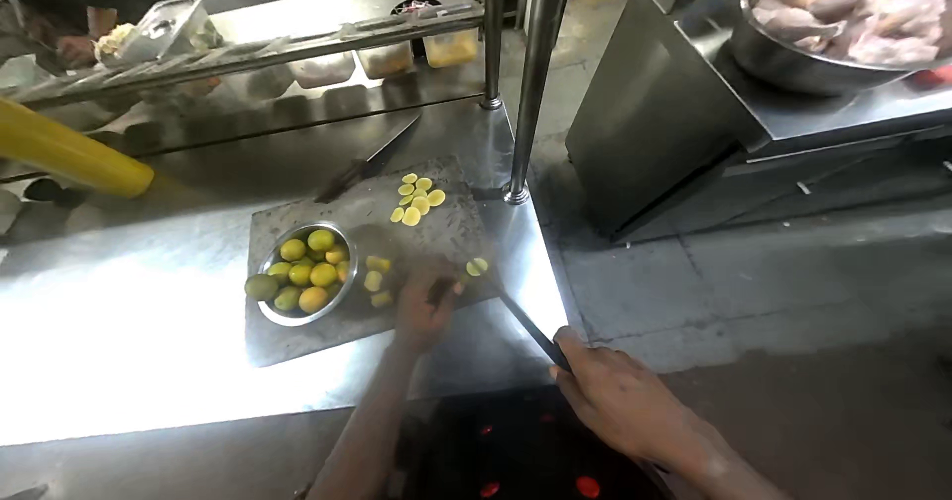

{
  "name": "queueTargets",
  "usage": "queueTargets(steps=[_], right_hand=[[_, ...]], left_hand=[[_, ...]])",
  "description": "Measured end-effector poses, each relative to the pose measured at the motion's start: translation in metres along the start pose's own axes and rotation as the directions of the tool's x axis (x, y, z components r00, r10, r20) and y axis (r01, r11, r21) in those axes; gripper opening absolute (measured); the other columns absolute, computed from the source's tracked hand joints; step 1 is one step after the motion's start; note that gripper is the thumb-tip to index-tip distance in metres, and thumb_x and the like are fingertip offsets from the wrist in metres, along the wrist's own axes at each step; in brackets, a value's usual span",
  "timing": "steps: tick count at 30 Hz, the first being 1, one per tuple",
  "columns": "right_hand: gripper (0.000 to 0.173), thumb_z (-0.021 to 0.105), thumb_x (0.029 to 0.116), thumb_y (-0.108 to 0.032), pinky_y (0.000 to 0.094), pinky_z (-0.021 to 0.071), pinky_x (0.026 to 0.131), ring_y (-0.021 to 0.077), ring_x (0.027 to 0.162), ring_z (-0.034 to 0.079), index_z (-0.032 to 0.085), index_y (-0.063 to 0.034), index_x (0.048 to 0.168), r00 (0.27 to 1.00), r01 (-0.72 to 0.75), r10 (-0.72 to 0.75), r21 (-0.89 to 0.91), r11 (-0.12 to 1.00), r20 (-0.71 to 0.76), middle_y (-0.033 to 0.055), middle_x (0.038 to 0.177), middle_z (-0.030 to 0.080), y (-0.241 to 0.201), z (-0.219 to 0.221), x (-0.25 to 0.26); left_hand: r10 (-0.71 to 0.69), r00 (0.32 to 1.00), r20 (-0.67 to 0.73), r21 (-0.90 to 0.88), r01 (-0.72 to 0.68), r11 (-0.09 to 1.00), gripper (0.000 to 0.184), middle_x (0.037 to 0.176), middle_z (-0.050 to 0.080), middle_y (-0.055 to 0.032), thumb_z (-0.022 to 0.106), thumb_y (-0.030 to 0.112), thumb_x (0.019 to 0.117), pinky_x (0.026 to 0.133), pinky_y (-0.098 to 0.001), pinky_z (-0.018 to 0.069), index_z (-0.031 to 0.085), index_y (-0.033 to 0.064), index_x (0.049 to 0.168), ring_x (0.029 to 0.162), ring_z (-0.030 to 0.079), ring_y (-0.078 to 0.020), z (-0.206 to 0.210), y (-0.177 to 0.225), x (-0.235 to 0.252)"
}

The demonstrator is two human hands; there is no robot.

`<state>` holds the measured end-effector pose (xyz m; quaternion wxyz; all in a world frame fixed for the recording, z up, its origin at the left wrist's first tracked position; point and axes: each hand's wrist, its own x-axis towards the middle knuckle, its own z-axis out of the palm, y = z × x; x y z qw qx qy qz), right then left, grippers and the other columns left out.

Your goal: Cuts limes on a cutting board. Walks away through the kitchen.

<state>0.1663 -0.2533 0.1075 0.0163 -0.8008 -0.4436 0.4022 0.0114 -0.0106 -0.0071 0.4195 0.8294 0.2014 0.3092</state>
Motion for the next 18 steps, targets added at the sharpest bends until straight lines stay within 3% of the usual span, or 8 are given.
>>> queueTargets(steps=[8,16,18], right_hand=[[0.034,0.039,0.1081,-0.037,0.0551,0.0566,0.072,0.0397,0.085,0.071,0.049,-0.0101,0.126,0.999,0.026,-0.032,-0.174,0.984,-0.036,0.0156,0.088,0.067,-0.018,-0.001,0.010],[0.032,0.038,0.1078,-0.037,0.0529,0.0568,0.069,0.0386,0.082,0.071,0.049,-0.0098,0.122,0.999,0.027,-0.033,-0.250,0.968,-0.017,0.0146,0.085,0.067,-0.024,-0.008,0.006],[0.032,0.038,0.1084,-0.035,0.0543,0.0569,0.072,0.0389,0.086,0.071,0.049,-0.0098,0.125,1.000,0.012,-0.006,-0.230,0.973,0.026,0.0154,0.088,0.067,-0.035,-0.016,0.016]], left_hand=[[0.037,0.999,0.026,-0.014,-0.037,0.999,0.018,0.115,0.067,-0.0028,0.073,0.021,0.0941,0.088,-0.0293,0.0603,0.071,0.0097,0.108,0.101,0.067,-0.0102,-0.002,0.000,0.004],[0.011,0.999,0.041,0.009,-0.011,1.000,0.016,0.109,0.066,-0.0023,0.073,0.020,0.0937,0.085,-0.0285,0.0601,0.072,0.0097,0.105,0.098,0.066,-0.0097,-0.004,-0.001,0.006],[0.005,0.999,0.039,0.017,-0.006,1.000,0.016,0.110,0.067,-0.0028,0.073,0.019,0.0931,0.086,-0.0288,0.0602,0.073,0.0092,0.106,0.099,0.067,-0.0095,-0.003,0.000,0.006]])
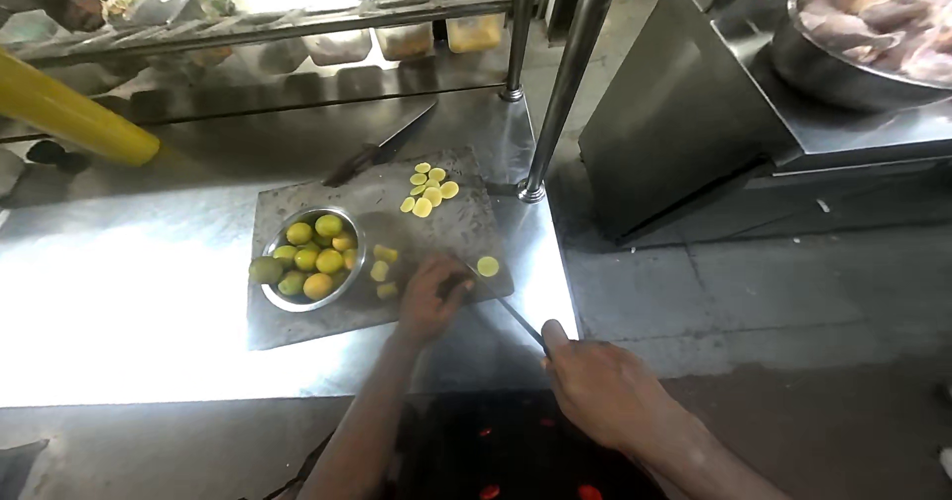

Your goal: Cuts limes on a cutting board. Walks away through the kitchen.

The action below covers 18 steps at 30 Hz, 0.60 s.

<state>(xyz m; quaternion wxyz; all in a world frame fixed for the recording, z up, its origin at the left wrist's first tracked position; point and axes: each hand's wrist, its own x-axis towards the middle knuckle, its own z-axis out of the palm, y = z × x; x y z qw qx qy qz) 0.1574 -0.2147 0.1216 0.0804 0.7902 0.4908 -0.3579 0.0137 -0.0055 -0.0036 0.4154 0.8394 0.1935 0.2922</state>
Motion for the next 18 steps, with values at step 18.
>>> queueTargets(steps=[18], right_hand=[[0.033,0.043,0.1080,-0.035,0.0555,0.0566,0.075,0.0376,0.088,0.071,0.045,-0.0127,0.131,0.986,-0.045,0.042,0.017,0.999,0.159,0.0149,0.092,0.067,0.002,0.004,0.027]], left_hand=[[0.066,0.997,-0.042,-0.026,-0.067,0.997,0.013,0.106,0.069,-0.0080,0.071,0.014,0.0945,0.080,-0.0252,0.0605,0.074,0.0026,0.101,0.089,0.068,-0.0091,0.000,0.003,0.005]])
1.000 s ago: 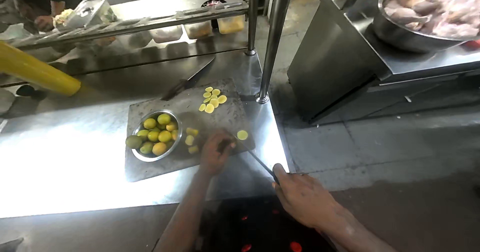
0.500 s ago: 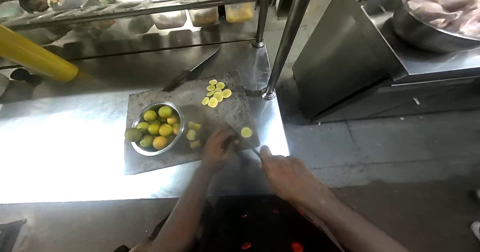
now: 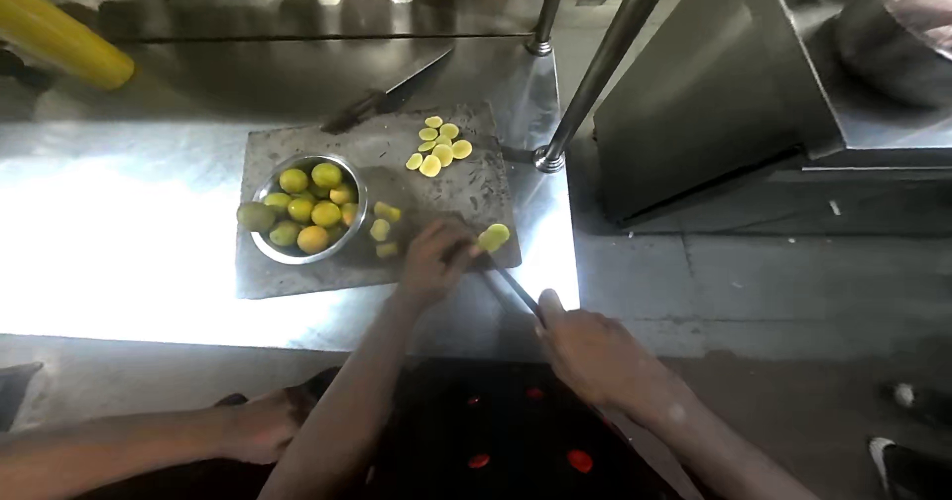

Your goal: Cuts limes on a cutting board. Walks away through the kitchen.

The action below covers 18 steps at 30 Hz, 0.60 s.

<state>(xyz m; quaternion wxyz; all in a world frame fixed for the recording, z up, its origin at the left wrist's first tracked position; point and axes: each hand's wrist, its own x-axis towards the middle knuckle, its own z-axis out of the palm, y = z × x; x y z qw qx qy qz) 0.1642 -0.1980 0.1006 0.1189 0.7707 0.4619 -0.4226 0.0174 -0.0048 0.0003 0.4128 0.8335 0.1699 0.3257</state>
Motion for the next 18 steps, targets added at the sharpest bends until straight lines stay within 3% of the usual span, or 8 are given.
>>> queueTargets(steps=[2,6,9,12,15,18], right_hand=[[0.036,0.040,0.1088,-0.037,0.0580,0.0563,0.077,0.0414,0.091,0.070,0.043,-0.0101,0.132,0.999,-0.026,0.026,-0.002,1.000,0.038,0.0183,0.093,0.067,0.013,0.015,-0.018],[0.039,0.040,0.1080,-0.039,0.0585,0.0568,0.076,0.0420,0.090,0.071,0.044,-0.0095,0.133,0.999,-0.047,0.046,0.028,0.999,0.028,0.0188,0.092,0.068,0.024,0.029,-0.032],[0.040,0.043,0.1066,-0.043,0.0585,0.0555,0.075,0.0395,0.087,0.070,0.047,-0.0114,0.131,1.000,0.013,-0.015,0.167,0.986,0.011,0.0165,0.090,0.067,0.038,0.031,-0.032],[0.039,0.043,0.1063,-0.043,0.0559,0.0557,0.075,0.0365,0.085,0.069,0.048,-0.0132,0.131,0.998,0.026,-0.014,0.214,0.977,-0.059,0.0139,0.088,0.066,0.039,0.033,-0.029],[0.038,0.043,0.1067,-0.042,0.0552,0.0552,0.076,0.0367,0.085,0.069,0.048,-0.0128,0.131,0.996,0.017,-0.001,0.191,0.981,-0.086,0.0137,0.087,0.066,0.034,0.033,-0.025],[0.039,0.044,0.1060,-0.043,0.0548,0.0556,0.074,0.0360,0.084,0.069,0.048,-0.0136,0.131,0.995,0.029,-0.011,0.184,0.982,-0.102,0.0126,0.085,0.065,0.035,0.036,-0.027]], left_hand=[[-0.022,1.000,-0.018,-0.029,0.021,0.999,0.012,0.106,0.068,-0.0074,0.071,0.013,0.0945,0.074,-0.0226,0.0590,0.074,0.0026,0.101,0.084,0.066,-0.0077,0.000,0.000,0.000],[-0.028,0.998,-0.059,-0.095,0.022,0.995,0.010,0.114,0.067,-0.0092,0.069,0.008,0.0941,0.083,-0.0264,0.0613,0.074,0.0024,0.102,0.096,0.068,-0.0113,0.001,-0.004,-0.001],[-0.034,0.999,-0.043,-0.082,0.031,0.996,0.018,0.118,0.066,-0.0080,0.065,0.021,0.0990,0.085,-0.0294,0.0600,0.072,0.0056,0.105,0.102,0.066,-0.0129,0.004,-0.002,-0.004],[-0.044,0.995,-0.092,-0.001,0.044,0.999,0.024,0.118,0.064,-0.0061,0.068,0.032,0.0969,0.076,-0.0247,0.0588,0.072,0.0085,0.103,0.092,0.065,-0.0083,0.011,-0.001,-0.005],[-0.061,0.993,-0.099,0.064,0.067,0.996,0.020,0.118,0.064,-0.0066,0.068,0.028,0.0961,0.074,-0.0264,0.0592,0.074,0.0095,0.103,0.088,0.065,-0.0086,0.016,0.001,-0.006],[-0.035,0.995,-0.094,0.022,0.038,0.999,0.019,0.119,0.063,-0.0080,0.064,0.020,0.0976,0.079,-0.0274,0.0607,0.075,0.0070,0.106,0.094,0.066,-0.0102,0.013,0.000,-0.007]])
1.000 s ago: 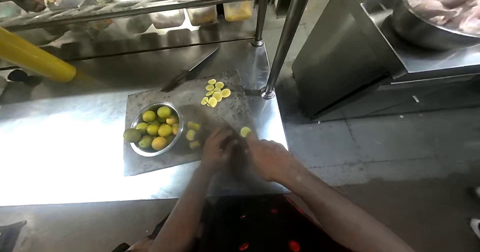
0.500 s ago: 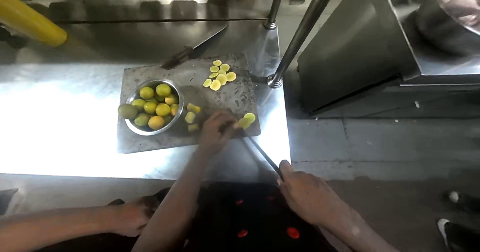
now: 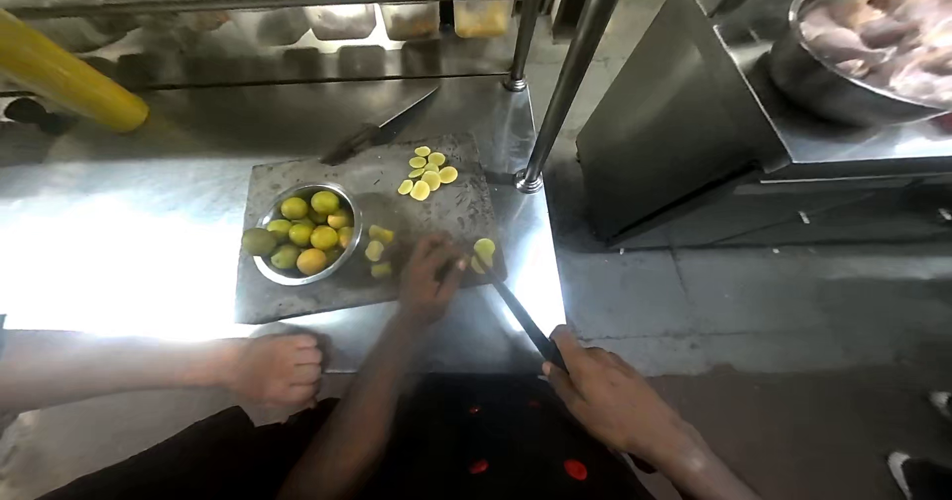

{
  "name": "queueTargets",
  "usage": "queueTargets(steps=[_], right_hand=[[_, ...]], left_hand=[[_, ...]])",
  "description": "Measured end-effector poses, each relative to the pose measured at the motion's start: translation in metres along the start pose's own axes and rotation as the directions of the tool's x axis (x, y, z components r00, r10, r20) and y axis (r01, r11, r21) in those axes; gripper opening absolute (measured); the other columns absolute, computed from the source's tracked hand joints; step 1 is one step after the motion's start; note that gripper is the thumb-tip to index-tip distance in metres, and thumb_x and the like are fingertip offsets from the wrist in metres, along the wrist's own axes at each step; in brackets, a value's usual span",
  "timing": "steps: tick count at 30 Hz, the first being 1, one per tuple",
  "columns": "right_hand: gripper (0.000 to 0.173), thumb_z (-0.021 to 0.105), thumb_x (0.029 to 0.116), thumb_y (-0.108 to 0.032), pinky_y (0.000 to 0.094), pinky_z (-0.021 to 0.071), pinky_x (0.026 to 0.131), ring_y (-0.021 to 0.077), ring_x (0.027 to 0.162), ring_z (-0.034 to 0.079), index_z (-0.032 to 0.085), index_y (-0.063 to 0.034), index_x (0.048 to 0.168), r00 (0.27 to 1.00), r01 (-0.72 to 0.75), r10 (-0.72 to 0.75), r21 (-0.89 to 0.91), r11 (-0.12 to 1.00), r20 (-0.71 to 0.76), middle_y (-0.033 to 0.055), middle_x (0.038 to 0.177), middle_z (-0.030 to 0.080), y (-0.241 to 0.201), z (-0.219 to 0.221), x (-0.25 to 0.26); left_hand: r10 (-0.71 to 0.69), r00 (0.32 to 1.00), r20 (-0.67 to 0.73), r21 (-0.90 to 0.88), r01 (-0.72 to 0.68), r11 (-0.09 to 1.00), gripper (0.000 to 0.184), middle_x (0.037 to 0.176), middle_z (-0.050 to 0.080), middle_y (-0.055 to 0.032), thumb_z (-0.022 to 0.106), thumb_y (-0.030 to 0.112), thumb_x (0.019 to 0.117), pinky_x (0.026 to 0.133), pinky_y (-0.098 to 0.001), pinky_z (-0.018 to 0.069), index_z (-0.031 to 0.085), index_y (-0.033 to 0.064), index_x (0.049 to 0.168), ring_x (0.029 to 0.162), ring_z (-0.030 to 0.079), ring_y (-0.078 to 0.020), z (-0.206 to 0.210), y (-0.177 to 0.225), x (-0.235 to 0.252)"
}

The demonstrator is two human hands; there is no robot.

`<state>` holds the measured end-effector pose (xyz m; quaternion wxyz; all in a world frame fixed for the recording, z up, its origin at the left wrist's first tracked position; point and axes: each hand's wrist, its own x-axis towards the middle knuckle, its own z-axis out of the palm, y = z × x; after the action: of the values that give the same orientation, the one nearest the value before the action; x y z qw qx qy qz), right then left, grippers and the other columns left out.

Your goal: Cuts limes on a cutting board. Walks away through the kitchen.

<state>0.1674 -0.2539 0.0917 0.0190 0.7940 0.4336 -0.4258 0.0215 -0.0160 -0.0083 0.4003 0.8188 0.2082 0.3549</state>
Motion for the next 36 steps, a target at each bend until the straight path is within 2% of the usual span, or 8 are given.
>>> queueTargets(steps=[4,7,14,19,27,28,33,36], right_hand=[[0.039,0.044,0.1058,-0.044,0.0558,0.0557,0.075,0.0374,0.085,0.070,0.048,-0.0131,0.130,0.999,-0.006,0.007,-0.033,0.999,0.038,0.0140,0.087,0.066,0.002,0.003,-0.002],[0.041,0.045,0.1062,-0.043,0.0567,0.0557,0.076,0.0386,0.088,0.070,0.048,-0.0121,0.132,0.998,-0.029,0.031,-0.033,0.999,0.050,0.0156,0.089,0.067,0.001,0.003,0.004],[0.037,0.042,0.1057,-0.040,0.0531,0.0561,0.073,0.0362,0.083,0.071,0.050,-0.0119,0.127,0.991,0.064,-0.080,-0.155,0.986,-0.103,0.0129,0.084,0.067,-0.022,-0.013,0.020],[0.034,0.043,0.1055,-0.039,0.0516,0.0564,0.066,0.0358,0.077,0.071,0.051,-0.0118,0.124,0.980,0.099,-0.137,-0.251,0.963,-0.142,0.0117,0.080,0.067,-0.036,-0.028,0.025],[0.032,0.043,0.1040,-0.038,0.0493,0.0552,0.059,0.0328,0.068,0.070,0.053,-0.0121,0.120,0.961,0.118,-0.182,-0.287,0.951,-0.208,0.0085,0.072,0.064,-0.036,-0.024,0.025],[0.032,0.043,0.1040,-0.037,0.0494,0.0555,0.059,0.0329,0.068,0.070,0.054,-0.0120,0.120,0.963,0.116,-0.177,-0.281,0.953,-0.204,0.0089,0.072,0.065,-0.038,-0.024,0.026],[0.033,0.040,0.1082,-0.036,0.0511,0.0567,0.075,0.0338,0.086,0.071,0.048,-0.0118,0.130,0.989,0.107,-0.124,-0.183,0.977,-0.085,0.0116,0.087,0.067,-0.066,-0.040,0.056],[0.033,0.044,0.1083,-0.037,0.0499,0.0571,0.074,0.0322,0.085,0.071,0.046,-0.0125,0.130,0.988,0.096,-0.116,-0.191,0.977,-0.097,0.0105,0.088,0.067,-0.089,-0.053,0.075]], left_hand=[[-0.015,1.000,-0.015,-0.050,0.014,0.999,0.018,0.112,0.068,-0.0073,0.060,0.013,0.0957,0.083,-0.0274,0.0594,0.075,0.0048,0.103,0.097,0.067,-0.0105,-0.004,-0.001,-0.001],[-0.041,0.999,-0.010,-0.038,0.041,0.998,0.019,0.110,0.070,-0.0070,0.062,0.013,0.0928,0.085,-0.0308,0.0602,0.073,0.0046,0.105,0.098,0.068,-0.0124,-0.005,0.002,0.000],[-0.037,0.999,-0.012,0.002,0.037,0.999,0.015,0.103,0.071,-0.0062,0.064,0.015,0.0898,0.076,-0.0292,0.0612,0.073,0.0048,0.097,0.088,0.069,-0.0105,-0.005,0.000,0.001],[-0.008,0.999,-0.038,0.048,0.009,0.999,0.015,0.102,0.071,-0.0059,0.068,0.015,0.0891,0.078,-0.0291,0.0614,0.074,0.0048,0.099,0.089,0.069,-0.0101,-0.002,0.000,-0.001],[0.029,0.998,-0.063,0.031,-0.027,0.999,0.011,0.101,0.072,-0.0056,0.073,0.013,0.0900,0.079,-0.0259,0.0619,0.073,0.0037,0.096,0.088,0.070,-0.0088,-0.001,-0.001,-0.001],[0.035,0.997,-0.063,0.038,-0.032,0.999,0.011,0.101,0.072,-0.0053,0.072,0.013,0.0899,0.079,-0.0256,0.0617,0.073,0.0040,0.096,0.089,0.070,-0.0087,-0.001,-0.001,-0.001],[0.031,0.998,-0.061,0.052,-0.028,0.998,0.012,0.101,0.073,-0.0056,0.074,0.012,0.0900,0.082,-0.0256,0.0614,0.075,0.0039,0.099,0.091,0.070,-0.0087,-0.002,0.000,-0.001],[0.059,0.996,-0.071,0.076,-0.054,0.996,0.012,0.097,0.073,-0.0074,0.074,0.013,0.0888,0.082,-0.0288,0.0612,0.075,0.0030,0.096,0.089,0.070,-0.0116,-0.002,-0.003,-0.001]])
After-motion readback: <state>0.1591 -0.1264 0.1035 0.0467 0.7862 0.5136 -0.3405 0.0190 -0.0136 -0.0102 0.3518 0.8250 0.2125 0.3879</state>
